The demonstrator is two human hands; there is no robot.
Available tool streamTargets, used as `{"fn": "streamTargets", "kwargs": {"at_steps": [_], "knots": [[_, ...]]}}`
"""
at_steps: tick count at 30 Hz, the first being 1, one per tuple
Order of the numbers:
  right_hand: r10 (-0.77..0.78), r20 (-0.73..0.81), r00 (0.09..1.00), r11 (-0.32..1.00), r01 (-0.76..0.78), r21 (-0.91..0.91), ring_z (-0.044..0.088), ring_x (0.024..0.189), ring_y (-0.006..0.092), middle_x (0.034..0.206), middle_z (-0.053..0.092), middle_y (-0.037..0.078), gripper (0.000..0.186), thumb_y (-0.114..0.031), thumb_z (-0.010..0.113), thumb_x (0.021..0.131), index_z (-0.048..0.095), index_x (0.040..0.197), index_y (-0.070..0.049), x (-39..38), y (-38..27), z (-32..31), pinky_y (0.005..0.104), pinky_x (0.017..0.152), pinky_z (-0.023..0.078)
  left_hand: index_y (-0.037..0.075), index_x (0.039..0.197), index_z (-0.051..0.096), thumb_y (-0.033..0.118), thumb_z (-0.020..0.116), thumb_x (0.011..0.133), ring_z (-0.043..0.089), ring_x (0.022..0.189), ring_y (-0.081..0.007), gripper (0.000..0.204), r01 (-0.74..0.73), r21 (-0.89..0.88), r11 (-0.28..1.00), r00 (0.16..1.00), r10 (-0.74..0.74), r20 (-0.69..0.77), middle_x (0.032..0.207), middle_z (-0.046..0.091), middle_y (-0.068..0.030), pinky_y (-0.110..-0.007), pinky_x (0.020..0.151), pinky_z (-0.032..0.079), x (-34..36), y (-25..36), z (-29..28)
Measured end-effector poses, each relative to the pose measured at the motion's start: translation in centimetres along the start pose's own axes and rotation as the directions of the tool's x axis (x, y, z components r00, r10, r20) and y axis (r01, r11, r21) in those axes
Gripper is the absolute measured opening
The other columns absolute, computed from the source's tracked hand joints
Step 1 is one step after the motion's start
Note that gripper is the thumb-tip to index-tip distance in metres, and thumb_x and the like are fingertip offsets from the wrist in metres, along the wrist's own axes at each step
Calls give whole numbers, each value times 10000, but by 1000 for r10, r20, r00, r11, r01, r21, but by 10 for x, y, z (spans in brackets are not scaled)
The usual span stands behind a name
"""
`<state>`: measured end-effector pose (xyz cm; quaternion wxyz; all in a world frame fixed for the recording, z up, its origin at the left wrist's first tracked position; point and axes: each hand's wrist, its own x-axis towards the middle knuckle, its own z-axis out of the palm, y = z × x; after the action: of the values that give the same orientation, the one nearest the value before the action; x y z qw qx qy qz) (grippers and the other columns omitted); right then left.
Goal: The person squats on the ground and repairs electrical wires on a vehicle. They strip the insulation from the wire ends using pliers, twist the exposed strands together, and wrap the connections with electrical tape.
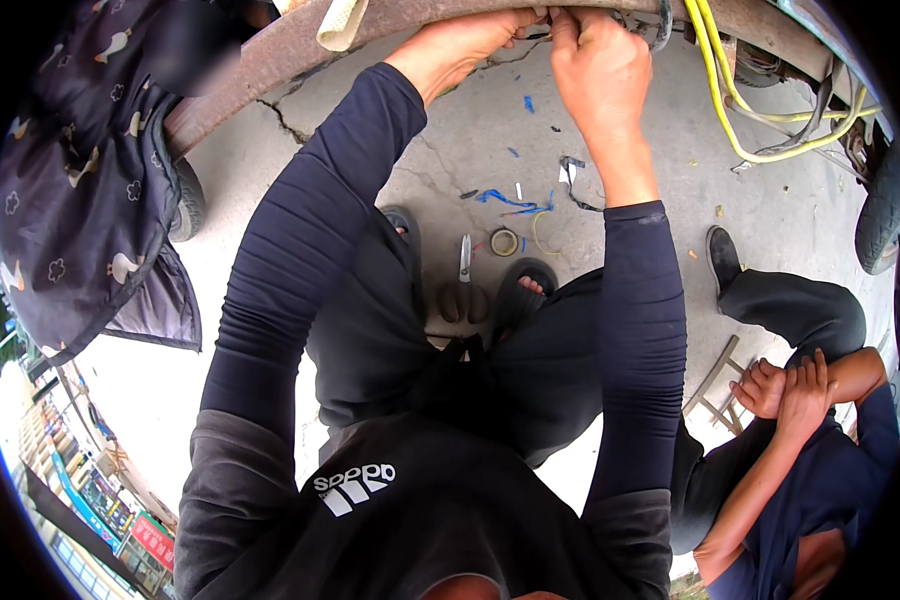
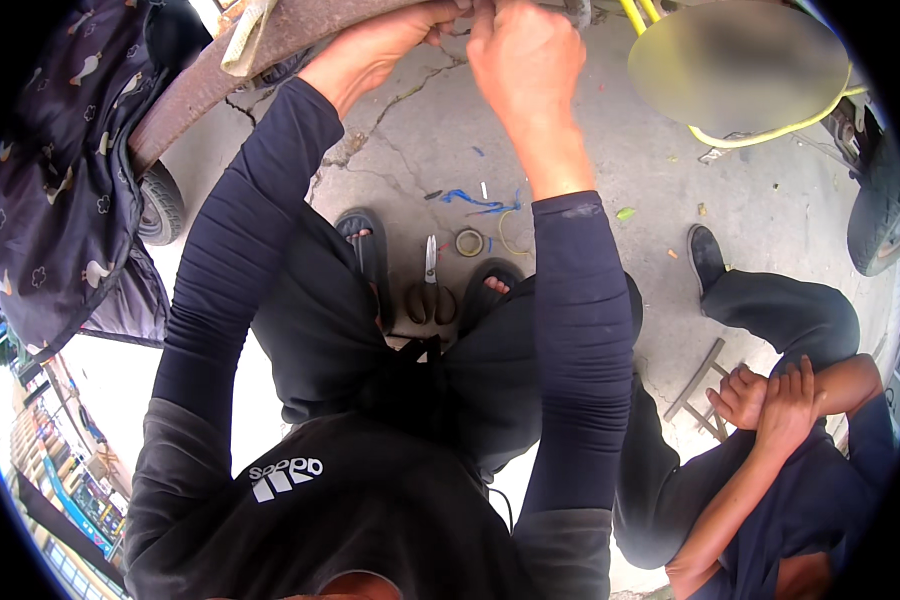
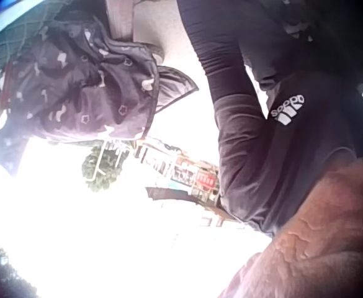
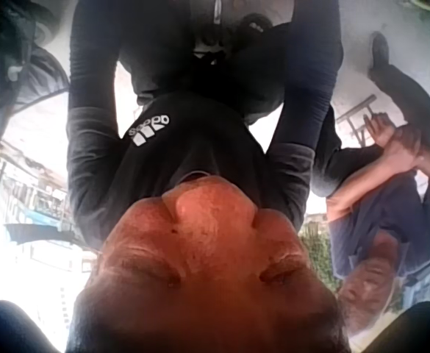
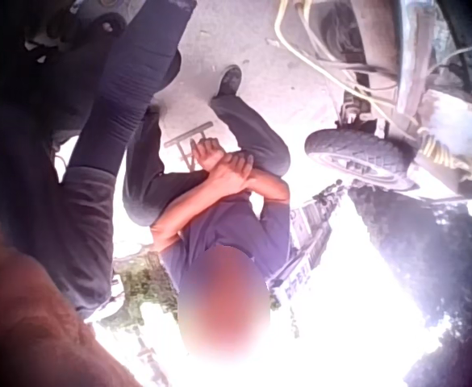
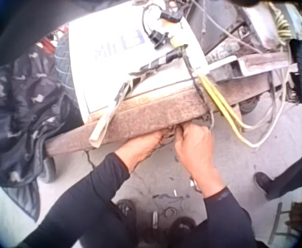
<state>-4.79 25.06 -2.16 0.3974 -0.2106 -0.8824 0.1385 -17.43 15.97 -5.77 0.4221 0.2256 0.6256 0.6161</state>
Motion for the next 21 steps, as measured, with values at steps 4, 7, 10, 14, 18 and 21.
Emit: {"fn": "streamTargets", "kwargs": {"at_steps": [4, 7, 10, 14, 18, 21], "knots": [[178, -34, 983, 927, -156, 340, 656, 577, 347, 646, 609, 241, 109, -88, 604, 852, 655, 877, 5, -2, -3, 10, 459, 504, 460, 145, 873, 664, 326, 566, 978, 404, 606, -101, 231, 109, 97, 989, 992, -102, -77, 696, 515, 29, -265, 528, 306, -12, 11, 2], [610, 566, 555, 193, -797, 573, 651, 605, 366, 703, 625, 251, 100, -64, 589, 859, 640, 879, 20, 11, -6, 6, 450, 514, 451, 130, 941, 676, 317, 560, 980, 444, 675, -115, 224, 104, 114, 988, 993, -97, -67, 773, 558, 14, -277, 582, 353, -18, 19, 3], [488, 776, 400, -273, -774, 571, 600, 631, 366, 741, 612, 211, 120, -75, 563, 892, 626, 915, 24, 6, 13, 15, 427, 527, 430, 113, 1051, 685, 308, 551, 988, 478, 763, -125, 245, 82, 74, 994, 997, -81, -9, 881, 601, 0, -280, 654, 388, -11, 11, -2], [263, 855, 446, -333, -790, 515, 398, 564, 81, 691, 443, -59, 179, -210, 555, 1021, 606, 1031, -39, -3, 26, 17, 236, 495, 306, 102, 1189, 673, 303, 547, 994, 499, 845, -121, 307, 2, -69, 998, 997, 3, 77, 1000, 632, -1, -272, 716, 408, 1, -14, -4], [494, 693, 525, -18, -790, 612, 476, 617, 84, 763, 541, -24, 176, -216, 598, 999, 614, 1026, -43, -8, -3, -4, 242, 534, 348, 101, 1259, 647, 269, 524, 1006, 528, 945, -113, 328, 83, 91, 992, 992, -91, 86, 1084, 641, 1, -272, 774, 427, -18, 24, 10], [506, 671, 542, 21, -786, 618, 506, 617, 84, 778, 563, -12, 164, -199, 603, 986, 625, 1012, -39, -10, -9, -8, 236, 521, 365, 84, 1228, 653, 267, 524, 1019, 540, 909, -112, 306, 96, 32, 995, 988, -99, 123, 1071, 651, -12, -258, 749, 434, -17, 22, 11]]}}
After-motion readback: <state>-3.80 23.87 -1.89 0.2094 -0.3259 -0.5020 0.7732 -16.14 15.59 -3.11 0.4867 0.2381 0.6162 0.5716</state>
